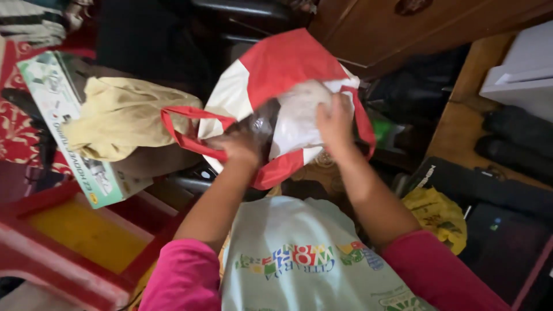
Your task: Assembling a handheld vacuum cleaner by attaching the canister and extension tubes and plugging it in.
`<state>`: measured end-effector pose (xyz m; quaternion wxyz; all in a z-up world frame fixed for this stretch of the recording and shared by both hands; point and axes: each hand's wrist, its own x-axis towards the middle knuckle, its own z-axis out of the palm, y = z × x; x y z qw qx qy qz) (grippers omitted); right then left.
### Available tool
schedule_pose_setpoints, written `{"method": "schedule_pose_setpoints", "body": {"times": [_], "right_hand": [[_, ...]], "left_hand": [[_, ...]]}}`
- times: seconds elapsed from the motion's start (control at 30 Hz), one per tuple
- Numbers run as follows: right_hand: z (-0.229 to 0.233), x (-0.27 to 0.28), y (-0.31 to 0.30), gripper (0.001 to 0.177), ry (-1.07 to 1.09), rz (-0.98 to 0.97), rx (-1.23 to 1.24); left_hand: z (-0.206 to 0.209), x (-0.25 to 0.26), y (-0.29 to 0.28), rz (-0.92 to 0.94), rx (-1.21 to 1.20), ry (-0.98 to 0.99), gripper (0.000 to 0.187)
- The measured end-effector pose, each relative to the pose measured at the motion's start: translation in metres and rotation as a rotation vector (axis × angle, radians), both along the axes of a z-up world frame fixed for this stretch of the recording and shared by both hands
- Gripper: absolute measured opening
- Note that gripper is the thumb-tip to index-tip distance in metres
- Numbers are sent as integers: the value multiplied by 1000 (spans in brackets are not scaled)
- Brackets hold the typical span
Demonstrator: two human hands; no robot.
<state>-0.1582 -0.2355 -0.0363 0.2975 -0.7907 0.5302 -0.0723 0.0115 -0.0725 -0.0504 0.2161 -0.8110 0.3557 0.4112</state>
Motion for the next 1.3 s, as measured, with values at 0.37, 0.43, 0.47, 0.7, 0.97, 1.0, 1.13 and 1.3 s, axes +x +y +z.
{"method": "schedule_pose_setpoints", "body": {"times": [0.37,0.43,0.47,0.7,0.97,1.0,1.13,1.3], "right_hand": [[-39,57,54,46,372,1083,229],[-65,48,36,50,278,927,189],[-79,42,28,55,188,767,144],[-100,58,14,54,-115,514,-136],[-45,101,77,76,304,879,302],[-68,92,75,76,304,879,307],[-69,80,55,54,569,1179,223],[-79,64,28,49,997,1106,338]], "left_hand": [[-198,-29,64,234,-363,93,48],[-165,-16,64,81,-366,-6,38],[-148,-11,65,-75,-371,-102,32],[-115,35,81,728,-957,60,26],[-61,64,79,906,-1359,103,30],[-67,67,80,906,-1353,103,30],[-61,79,69,1284,-1437,270,22],[-57,79,57,1563,-1398,453,26]]}}
